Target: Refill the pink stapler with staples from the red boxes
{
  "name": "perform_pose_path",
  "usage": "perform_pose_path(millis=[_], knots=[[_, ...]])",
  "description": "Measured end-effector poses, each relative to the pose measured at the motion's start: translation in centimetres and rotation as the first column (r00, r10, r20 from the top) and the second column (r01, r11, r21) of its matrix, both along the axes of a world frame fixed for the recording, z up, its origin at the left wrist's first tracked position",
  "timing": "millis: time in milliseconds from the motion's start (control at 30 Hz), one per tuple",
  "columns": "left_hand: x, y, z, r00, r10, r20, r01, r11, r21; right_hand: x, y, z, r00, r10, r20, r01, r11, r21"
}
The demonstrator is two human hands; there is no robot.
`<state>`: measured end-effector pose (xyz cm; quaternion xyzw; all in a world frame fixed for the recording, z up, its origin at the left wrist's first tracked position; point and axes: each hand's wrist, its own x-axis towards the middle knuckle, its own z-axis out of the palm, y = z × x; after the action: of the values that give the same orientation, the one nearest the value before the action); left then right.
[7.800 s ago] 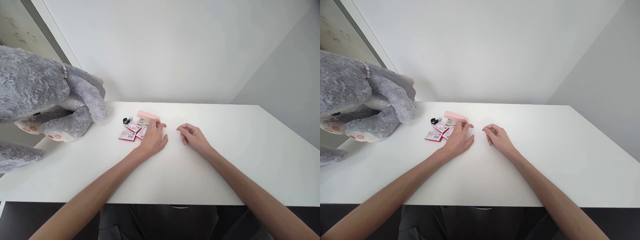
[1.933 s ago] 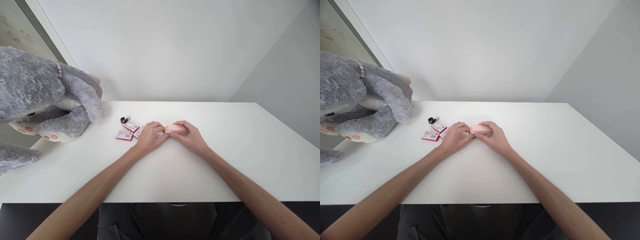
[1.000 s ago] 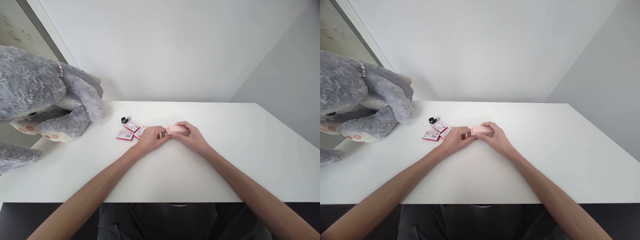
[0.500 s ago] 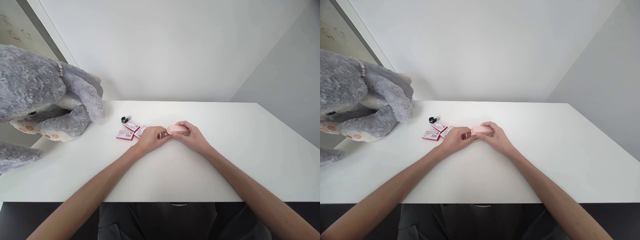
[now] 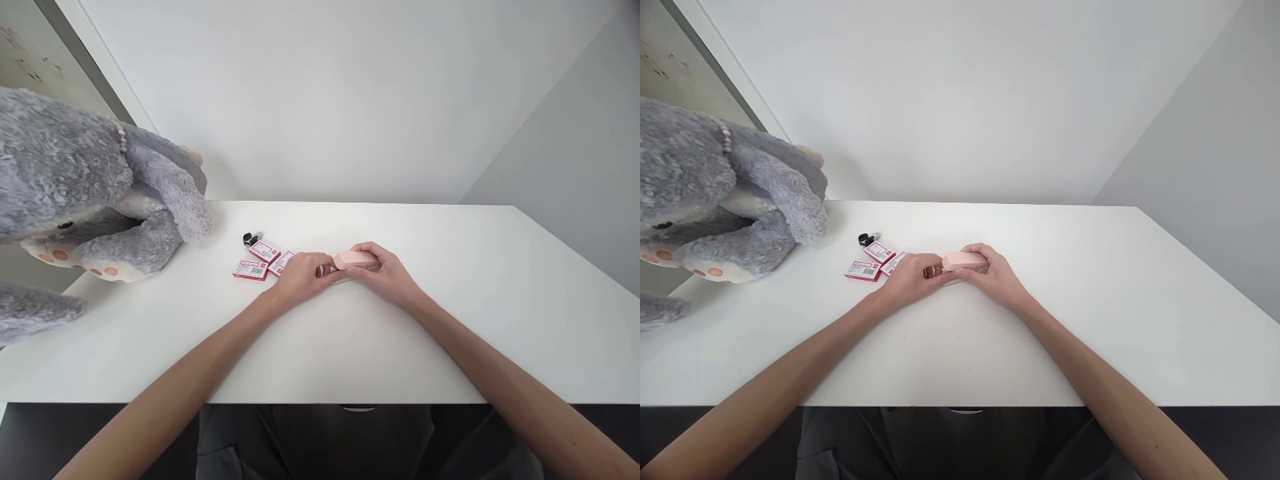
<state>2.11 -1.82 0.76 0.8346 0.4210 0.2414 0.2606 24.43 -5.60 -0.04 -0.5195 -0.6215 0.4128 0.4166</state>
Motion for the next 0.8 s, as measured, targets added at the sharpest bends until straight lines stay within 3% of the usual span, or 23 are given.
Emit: perform_pose_path(millis=[800], knots=[[-0.02,0.19,-0.01,1.000,-0.013,-0.007,0.013,0.998,-0.056,-0.20,-0.22,0.44,0.999,0.014,-0.032,-0.014,1.000,-0.024]])
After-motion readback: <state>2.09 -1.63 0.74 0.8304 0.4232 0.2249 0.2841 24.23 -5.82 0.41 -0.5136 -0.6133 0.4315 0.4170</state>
